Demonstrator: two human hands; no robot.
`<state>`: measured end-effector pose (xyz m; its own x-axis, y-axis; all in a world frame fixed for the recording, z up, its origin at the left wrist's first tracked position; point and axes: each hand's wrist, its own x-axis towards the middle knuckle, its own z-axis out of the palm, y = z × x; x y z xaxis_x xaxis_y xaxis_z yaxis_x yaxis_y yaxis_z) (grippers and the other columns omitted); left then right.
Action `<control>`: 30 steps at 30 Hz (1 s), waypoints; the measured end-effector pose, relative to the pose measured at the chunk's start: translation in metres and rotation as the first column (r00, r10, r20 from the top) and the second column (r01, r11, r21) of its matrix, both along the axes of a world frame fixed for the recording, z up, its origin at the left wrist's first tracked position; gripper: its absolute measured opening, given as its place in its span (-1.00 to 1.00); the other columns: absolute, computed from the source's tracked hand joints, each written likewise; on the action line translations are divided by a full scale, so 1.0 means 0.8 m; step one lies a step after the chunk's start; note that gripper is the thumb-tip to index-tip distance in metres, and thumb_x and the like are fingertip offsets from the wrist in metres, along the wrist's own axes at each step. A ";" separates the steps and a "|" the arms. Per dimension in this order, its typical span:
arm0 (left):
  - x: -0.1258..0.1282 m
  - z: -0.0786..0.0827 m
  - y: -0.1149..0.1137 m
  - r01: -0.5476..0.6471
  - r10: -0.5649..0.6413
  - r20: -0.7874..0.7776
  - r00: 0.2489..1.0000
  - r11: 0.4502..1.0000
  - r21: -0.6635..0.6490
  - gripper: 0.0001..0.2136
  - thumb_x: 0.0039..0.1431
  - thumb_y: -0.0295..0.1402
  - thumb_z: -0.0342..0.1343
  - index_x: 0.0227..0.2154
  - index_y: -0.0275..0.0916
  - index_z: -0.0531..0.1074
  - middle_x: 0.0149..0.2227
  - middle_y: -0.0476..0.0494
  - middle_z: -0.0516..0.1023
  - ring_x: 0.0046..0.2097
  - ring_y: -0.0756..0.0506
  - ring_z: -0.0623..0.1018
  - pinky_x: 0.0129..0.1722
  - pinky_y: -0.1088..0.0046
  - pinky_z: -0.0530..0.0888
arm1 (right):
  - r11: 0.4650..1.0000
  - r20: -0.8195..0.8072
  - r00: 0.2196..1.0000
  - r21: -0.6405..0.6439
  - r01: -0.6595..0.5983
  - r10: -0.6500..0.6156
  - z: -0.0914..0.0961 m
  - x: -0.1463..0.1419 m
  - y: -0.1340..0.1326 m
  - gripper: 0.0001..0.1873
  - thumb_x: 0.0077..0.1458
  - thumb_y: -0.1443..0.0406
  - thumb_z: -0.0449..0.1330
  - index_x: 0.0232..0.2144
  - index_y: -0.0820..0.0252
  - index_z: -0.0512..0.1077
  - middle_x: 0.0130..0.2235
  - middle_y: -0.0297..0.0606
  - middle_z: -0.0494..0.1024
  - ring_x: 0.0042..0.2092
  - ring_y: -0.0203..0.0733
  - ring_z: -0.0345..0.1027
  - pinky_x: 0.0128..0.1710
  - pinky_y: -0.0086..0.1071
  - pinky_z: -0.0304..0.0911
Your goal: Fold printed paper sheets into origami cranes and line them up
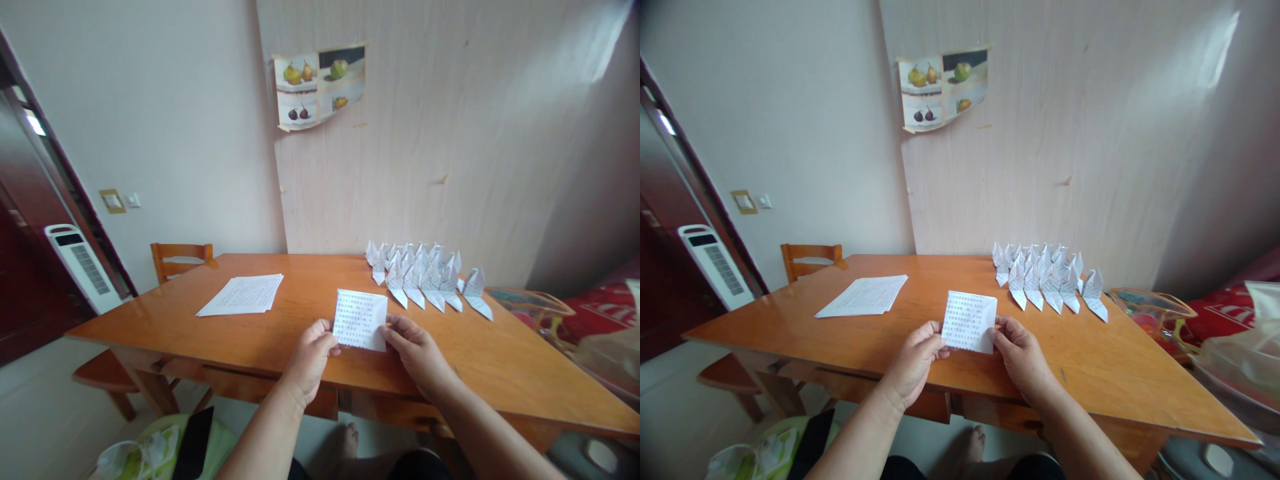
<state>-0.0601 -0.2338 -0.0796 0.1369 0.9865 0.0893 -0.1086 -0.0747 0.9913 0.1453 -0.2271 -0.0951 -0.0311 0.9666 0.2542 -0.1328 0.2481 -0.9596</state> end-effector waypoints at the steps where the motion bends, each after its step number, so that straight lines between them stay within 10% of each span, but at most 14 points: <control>1: 0.000 0.000 0.000 -0.001 0.001 0.001 1.000 1.000 0.002 -0.83 0.08 -0.43 0.06 -0.27 -0.26 0.50 -0.16 -0.20 0.60 -0.17 -0.12 0.54 -0.20 0.39 0.38 | 1.000 -0.003 1.000 0.001 -0.001 0.001 0.000 0.000 0.000 -0.66 0.07 0.02 0.30 -0.21 0.09 0.51 -0.22 -0.24 0.61 -0.20 -0.09 0.43 -0.13 -0.23 0.31; 30: -0.006 -0.010 0.000 -0.045 0.041 0.269 0.962 0.999 0.008 -0.78 0.01 -0.37 0.18 -0.27 -0.31 0.61 -0.22 -0.21 0.60 -0.17 -0.12 0.46 -0.14 0.39 0.32 | 0.991 -0.142 0.984 -0.090 0.094 -0.107 0.008 -0.002 -0.009 -0.67 -0.19 0.15 0.45 -0.29 0.06 0.64 -0.21 -0.26 0.67 -0.16 -0.07 0.48 -0.05 -0.23 0.30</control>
